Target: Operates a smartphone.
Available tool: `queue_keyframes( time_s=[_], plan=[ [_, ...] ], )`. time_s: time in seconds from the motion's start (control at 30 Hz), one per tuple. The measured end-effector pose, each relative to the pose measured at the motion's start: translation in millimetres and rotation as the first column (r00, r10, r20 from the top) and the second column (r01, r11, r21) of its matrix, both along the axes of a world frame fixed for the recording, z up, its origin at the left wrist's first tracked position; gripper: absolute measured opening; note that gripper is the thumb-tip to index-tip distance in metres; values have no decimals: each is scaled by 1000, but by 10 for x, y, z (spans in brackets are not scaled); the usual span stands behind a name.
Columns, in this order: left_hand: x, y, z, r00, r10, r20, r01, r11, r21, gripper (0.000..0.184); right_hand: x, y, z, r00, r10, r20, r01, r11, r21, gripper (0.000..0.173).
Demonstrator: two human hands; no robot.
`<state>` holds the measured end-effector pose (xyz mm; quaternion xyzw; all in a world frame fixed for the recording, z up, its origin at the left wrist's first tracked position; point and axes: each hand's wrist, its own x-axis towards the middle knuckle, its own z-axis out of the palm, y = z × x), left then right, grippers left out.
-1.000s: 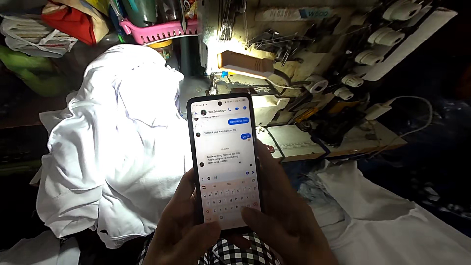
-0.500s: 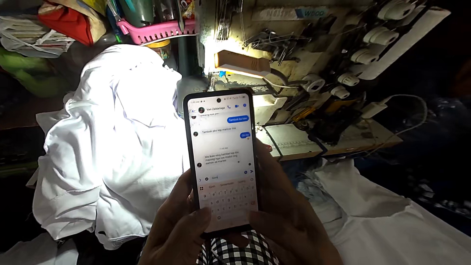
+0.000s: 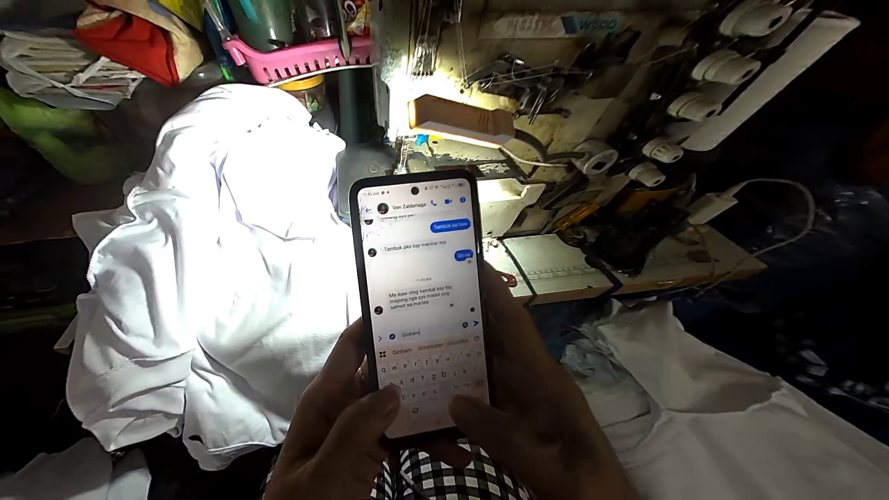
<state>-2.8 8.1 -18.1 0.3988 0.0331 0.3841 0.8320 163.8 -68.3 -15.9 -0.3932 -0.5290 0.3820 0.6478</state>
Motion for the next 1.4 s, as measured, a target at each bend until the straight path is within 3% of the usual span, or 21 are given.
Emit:
queue_keyframes(
  time_s=[0.1, 0.3, 0.57, 0.73, 1.03, 1.17, 1.4],
  plan=[
    [-9, 10, -4, 1000, -26, 3, 26, 1000, -12, 44, 66, 18, -37, 996, 74, -48, -71, 995, 64, 78],
    [-19, 24, -44, 997, -68, 39, 66, 997, 41, 52, 84, 12, -55, 995, 53, -80, -50, 998, 45, 66],
    [-5, -4, -20, 999, -25, 28, 25, 1000, -14, 46, 91, 4, -37, 987, 138, -88, -131, 988, 84, 82],
    [-4, -8, -25, 1000, -21, 19, 20, 999, 30, 55, 9, -18, -1, 1000, -4, -17, 4, 1000, 9, 84],
    [-13, 5, -39, 1000, -7, 5, 7, 998, 66, 58, 37, -26, -40, 997, 2, 77, -2, 1000, 5, 90],
    [-18, 14, -57, 999, -33, 22, 32, 997, 66, 59, 42, 2, -38, 1000, 10, -11, -9, 999, 45, 74],
    [-11, 18, -51, 998, -55, 19, 53, 994, 97, 58, 29, 10, -46, 996, -62, -57, 64, 998, 29, 61]
  ],
)
